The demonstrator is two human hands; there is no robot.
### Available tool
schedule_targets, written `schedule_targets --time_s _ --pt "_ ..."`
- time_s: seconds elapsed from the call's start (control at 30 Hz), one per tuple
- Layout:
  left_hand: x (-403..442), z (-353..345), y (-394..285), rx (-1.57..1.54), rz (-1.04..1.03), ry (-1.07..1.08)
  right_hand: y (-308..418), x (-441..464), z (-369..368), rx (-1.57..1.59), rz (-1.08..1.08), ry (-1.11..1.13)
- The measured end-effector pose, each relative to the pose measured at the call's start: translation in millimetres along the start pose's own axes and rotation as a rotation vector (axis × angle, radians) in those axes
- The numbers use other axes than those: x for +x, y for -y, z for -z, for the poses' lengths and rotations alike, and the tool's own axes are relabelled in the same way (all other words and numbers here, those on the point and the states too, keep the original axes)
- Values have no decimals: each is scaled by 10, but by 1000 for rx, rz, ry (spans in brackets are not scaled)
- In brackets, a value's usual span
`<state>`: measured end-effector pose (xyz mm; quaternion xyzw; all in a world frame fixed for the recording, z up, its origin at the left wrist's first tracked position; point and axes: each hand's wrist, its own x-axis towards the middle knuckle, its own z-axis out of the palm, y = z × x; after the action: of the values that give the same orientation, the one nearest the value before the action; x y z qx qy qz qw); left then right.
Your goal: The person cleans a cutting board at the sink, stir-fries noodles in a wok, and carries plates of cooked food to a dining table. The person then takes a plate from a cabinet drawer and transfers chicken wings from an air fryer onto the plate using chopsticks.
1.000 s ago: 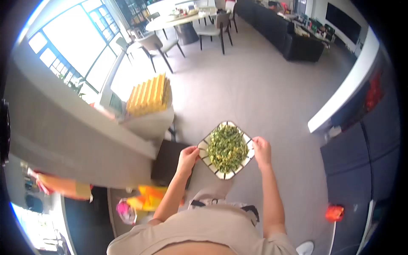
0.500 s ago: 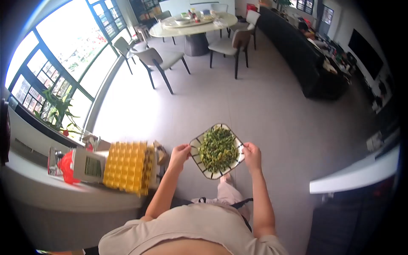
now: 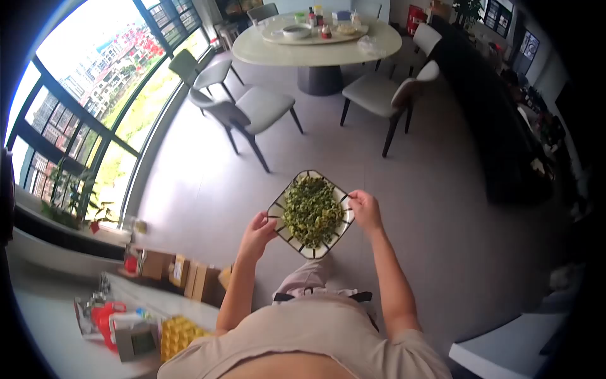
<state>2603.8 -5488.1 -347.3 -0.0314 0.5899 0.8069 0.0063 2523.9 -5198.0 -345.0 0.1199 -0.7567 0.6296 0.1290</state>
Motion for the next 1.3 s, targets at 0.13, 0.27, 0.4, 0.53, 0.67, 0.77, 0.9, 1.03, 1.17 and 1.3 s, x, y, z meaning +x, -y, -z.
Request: schedule_targets --time_s 0.13,0.27,0.4,0.53,0.67,0.77,0.9,1.03,1.17,1.3 --pt "-745 -44 11 35 -18 62 344 -773 158 56 -62 1" --pt "-1615 11 334 1 -11 63 600 -1615 250 105 -112 71" --pt "-1546 -64 224 0 -162 45 860 -1502 271 96 -52 62" --pt "-1835 -208 26 -63 -195 20 1430 -1552 358 22 -54 127" --pt "-2292 -309 -387 -141 -173 -9 1842 -1608 334 -7 -40 132" --pt "-2586 -326 -437 -155 -179 -63 2018 -1747 323 17 -149 191" --pt "-2733 -440 -367 -174 -224 -86 2115 -1895 496 73 -130 212" --pt "-2861 -424 -276 -182 -240 -97 2194 -2343 686 87 37 46" --pt "-3678 -283 167 -191 -252 -61 2220 -3453 1020 -140 -1 -44" --pt "-4038 -232 372 -199 -263 -175 1915 -3323 1169 -480 57 30"
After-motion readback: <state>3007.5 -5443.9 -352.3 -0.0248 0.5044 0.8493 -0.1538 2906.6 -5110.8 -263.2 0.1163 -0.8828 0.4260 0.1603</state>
